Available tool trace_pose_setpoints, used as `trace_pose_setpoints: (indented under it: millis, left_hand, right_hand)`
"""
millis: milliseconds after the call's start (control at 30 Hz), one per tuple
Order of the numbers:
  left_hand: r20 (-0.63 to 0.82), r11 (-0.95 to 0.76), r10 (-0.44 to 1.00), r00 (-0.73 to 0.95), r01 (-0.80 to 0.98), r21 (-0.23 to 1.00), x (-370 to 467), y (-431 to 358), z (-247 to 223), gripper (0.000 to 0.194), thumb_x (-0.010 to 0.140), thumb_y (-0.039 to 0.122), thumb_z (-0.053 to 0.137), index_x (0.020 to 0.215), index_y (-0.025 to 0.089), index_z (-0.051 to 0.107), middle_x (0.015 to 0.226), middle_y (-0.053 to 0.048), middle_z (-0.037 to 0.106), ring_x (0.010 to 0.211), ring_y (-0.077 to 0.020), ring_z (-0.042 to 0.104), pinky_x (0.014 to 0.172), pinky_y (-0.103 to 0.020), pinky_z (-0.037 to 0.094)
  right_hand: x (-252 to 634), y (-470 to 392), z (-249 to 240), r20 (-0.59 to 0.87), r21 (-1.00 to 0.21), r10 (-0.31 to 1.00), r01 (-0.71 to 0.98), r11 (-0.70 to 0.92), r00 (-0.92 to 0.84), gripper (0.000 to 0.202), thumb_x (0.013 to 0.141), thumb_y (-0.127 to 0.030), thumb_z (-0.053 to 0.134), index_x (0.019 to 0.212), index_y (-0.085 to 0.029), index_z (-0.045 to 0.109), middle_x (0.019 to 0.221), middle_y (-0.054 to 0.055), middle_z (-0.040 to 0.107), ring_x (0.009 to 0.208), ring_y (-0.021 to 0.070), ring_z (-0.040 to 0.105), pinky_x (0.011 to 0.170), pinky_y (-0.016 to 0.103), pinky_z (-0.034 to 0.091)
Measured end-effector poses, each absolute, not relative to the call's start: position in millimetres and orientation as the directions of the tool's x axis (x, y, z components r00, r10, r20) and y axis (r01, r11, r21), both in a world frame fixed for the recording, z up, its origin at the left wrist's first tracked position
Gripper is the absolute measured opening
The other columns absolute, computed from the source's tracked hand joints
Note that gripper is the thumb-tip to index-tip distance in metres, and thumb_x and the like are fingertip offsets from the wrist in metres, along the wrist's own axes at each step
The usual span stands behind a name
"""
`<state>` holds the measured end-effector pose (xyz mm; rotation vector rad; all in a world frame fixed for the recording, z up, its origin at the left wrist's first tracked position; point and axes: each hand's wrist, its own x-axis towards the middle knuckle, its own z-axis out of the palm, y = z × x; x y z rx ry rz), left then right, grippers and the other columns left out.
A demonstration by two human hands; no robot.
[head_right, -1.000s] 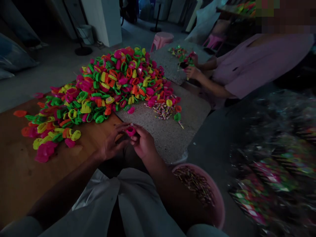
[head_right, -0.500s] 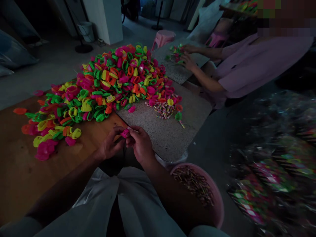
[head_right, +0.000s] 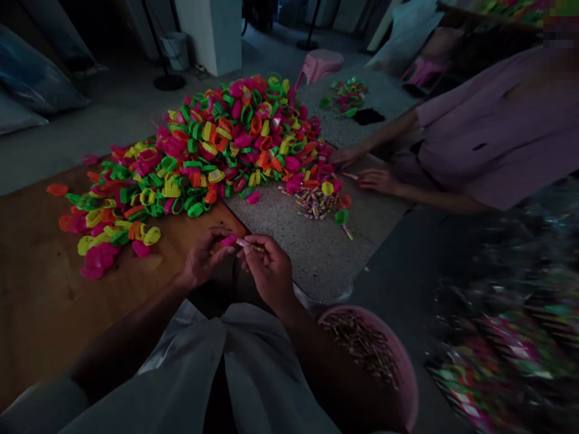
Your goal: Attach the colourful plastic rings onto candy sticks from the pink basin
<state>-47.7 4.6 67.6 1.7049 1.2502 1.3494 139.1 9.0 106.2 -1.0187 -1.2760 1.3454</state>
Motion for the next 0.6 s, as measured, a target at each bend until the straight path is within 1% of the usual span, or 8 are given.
trace_pose_setpoints:
  millis: [100,167,233,300,433,533,600]
  left_hand:
    - [0.483,-0.468,0.874,0.054,0.356,0.808,-50,8,66,0.034,0.097,0.046,0.073,0.117,0.02,0.064,0.108,-0.007,0.073,0.101,-0.0199,0.07,0.094,-0.037,0.057]
    - [0.578,-0.56,0.812,0.084,0.394,0.729,-50,11,67,0.03,0.097,0.04,0.075,0.118,0.021,0.064,0.105,-0.006,0.072,0.1,-0.0198,0.069,0.094,-0.038,0.057]
    - [0.641,-0.619,0.759,0.113,0.432,0.656,-51,12,69,0.028,0.097,0.035,0.075,0.12,0.021,0.064,0.104,-0.006,0.072,0.1,-0.0206,0.068,0.095,-0.041,0.057]
    - [0.664,-0.644,0.734,0.145,0.461,0.611,-51,12,72,0.029,0.098,0.034,0.074,0.121,0.021,0.064,0.105,-0.007,0.072,0.102,-0.0218,0.068,0.096,-0.043,0.057]
    - [0.658,-0.652,0.73,0.185,0.479,0.588,-52,10,78,0.028,0.099,0.033,0.072,0.123,0.021,0.065,0.108,-0.009,0.073,0.107,-0.0234,0.069,0.097,-0.043,0.058]
    - [0.669,-0.665,0.717,0.194,0.476,0.575,-52,10,78,0.028,0.098,0.032,0.073,0.123,0.021,0.065,0.108,-0.009,0.075,0.106,-0.023,0.07,0.097,-0.044,0.059]
    - [0.676,-0.68,0.706,0.21,0.469,0.564,-51,10,77,0.028,0.098,0.031,0.073,0.123,0.021,0.066,0.108,-0.008,0.076,0.105,-0.0226,0.071,0.097,-0.044,0.059]
  right_hand:
    - [144,8,100,0.131,-0.991,0.968,-0.018,0.13,-0.212,0.024,0.098,-0.044,0.07,0.112,-0.023,0.07,0.086,0.002,0.075,0.068,0.014,0.069,0.063,0.027,0.059]
    - [146,7,96,0.204,-0.974,0.954,0.056,0.221,-0.221,0.02,0.1,-0.039,0.067,0.114,-0.024,0.07,0.093,0.003,0.077,0.076,0.0154,0.073,0.071,0.029,0.061]
    - [147,6,94,0.285,-0.942,0.932,0.117,0.316,-0.226,0.016,0.101,-0.033,0.066,0.114,-0.025,0.071,0.1,0.004,0.079,0.083,0.0163,0.075,0.078,0.031,0.062]
    - [149,6,94,0.353,-0.906,0.904,0.154,0.394,-0.24,0.014,0.1,-0.028,0.066,0.113,-0.026,0.071,0.103,0.004,0.079,0.088,0.0167,0.076,0.082,0.031,0.062]
    - [153,8,100,0.426,-0.846,0.858,0.211,0.49,-0.287,0.015,0.098,-0.022,0.065,0.111,-0.026,0.072,0.102,0.003,0.081,0.089,0.0168,0.077,0.084,0.029,0.062]
    - [155,9,103,0.442,-0.823,0.843,0.235,0.517,-0.307,0.015,0.097,-0.02,0.065,0.109,-0.026,0.074,0.101,0.003,0.081,0.089,0.0169,0.077,0.083,0.029,0.062]
    - [157,9,103,0.431,-0.829,0.853,0.245,0.503,-0.295,0.014,0.096,-0.02,0.066,0.107,-0.025,0.074,0.099,0.002,0.081,0.086,0.0164,0.077,0.081,0.028,0.062]
